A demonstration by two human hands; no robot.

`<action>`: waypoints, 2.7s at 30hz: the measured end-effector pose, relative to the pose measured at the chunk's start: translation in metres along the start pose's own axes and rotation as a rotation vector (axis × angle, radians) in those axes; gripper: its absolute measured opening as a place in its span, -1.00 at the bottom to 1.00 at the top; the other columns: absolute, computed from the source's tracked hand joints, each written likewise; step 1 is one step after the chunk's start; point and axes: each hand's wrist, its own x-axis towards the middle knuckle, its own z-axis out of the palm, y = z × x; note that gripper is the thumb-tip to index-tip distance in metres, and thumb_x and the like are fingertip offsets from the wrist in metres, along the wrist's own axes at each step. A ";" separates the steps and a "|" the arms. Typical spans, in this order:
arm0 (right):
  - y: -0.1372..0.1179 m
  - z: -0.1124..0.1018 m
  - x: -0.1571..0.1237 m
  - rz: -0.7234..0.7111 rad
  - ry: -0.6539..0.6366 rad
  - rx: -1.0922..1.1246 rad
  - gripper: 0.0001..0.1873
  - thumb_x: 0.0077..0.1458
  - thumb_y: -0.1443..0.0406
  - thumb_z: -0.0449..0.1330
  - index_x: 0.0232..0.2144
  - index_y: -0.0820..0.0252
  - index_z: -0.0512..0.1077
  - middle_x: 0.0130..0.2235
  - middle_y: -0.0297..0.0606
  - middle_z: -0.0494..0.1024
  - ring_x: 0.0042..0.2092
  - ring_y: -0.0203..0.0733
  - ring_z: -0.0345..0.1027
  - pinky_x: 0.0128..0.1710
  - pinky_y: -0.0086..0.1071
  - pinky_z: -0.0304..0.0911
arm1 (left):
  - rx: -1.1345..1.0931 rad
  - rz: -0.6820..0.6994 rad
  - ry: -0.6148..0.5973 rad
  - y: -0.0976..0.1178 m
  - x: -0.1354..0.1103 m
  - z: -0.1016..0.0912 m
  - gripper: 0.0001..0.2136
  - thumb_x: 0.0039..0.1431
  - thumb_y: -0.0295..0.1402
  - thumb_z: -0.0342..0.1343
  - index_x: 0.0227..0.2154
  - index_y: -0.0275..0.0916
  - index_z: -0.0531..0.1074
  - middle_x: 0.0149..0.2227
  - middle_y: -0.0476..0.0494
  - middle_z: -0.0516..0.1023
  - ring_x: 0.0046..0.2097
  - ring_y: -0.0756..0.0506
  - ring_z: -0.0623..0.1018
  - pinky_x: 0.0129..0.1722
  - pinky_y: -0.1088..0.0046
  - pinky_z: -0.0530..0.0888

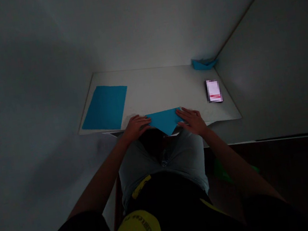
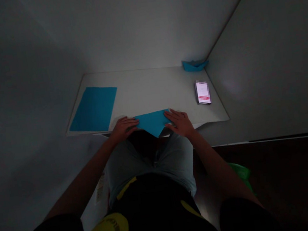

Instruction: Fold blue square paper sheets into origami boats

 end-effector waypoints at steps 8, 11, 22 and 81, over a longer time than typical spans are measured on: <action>-0.001 0.004 -0.003 -0.016 0.025 -0.008 -0.21 0.42 -0.17 0.12 0.54 -0.06 0.20 0.50 -0.12 0.33 0.51 0.23 0.19 0.35 0.14 0.07 | 0.027 -0.292 0.253 0.033 0.016 0.015 -0.73 0.32 -0.23 0.36 0.01 -0.18 0.57 0.08 -0.26 0.65 0.16 -0.29 0.58 0.16 0.12 0.45; -0.002 0.005 -0.005 -0.025 0.023 -0.008 -0.18 0.40 -0.17 0.16 0.54 -0.04 0.19 0.51 -0.09 0.32 0.50 0.24 0.19 0.36 0.14 0.06 | 0.035 -0.374 0.257 0.037 0.022 0.019 -0.86 0.39 -0.22 0.29 -0.12 -0.15 0.57 -0.08 -0.21 0.67 0.05 -0.28 0.60 0.14 0.11 0.41; 0.007 0.003 -0.001 0.023 0.015 0.124 -0.53 0.50 0.03 0.09 0.33 -0.14 0.51 0.33 -0.18 0.57 0.36 0.16 0.37 0.30 0.13 0.17 | -0.018 -0.423 0.273 0.012 0.045 0.008 -0.72 0.29 -0.27 0.37 0.02 -0.11 0.59 0.06 -0.19 0.60 0.01 -0.22 0.63 0.10 0.17 0.46; 0.036 -0.002 0.052 0.046 0.001 0.327 -0.67 0.31 0.13 0.35 0.08 -0.01 0.62 0.10 -0.09 0.60 0.13 0.16 0.49 0.17 0.10 0.34 | -0.135 -0.259 0.214 -0.004 0.038 0.007 -0.90 0.26 -0.32 0.39 -0.19 -0.14 0.68 -0.16 -0.07 0.65 -0.31 -0.03 0.56 -0.12 0.34 0.52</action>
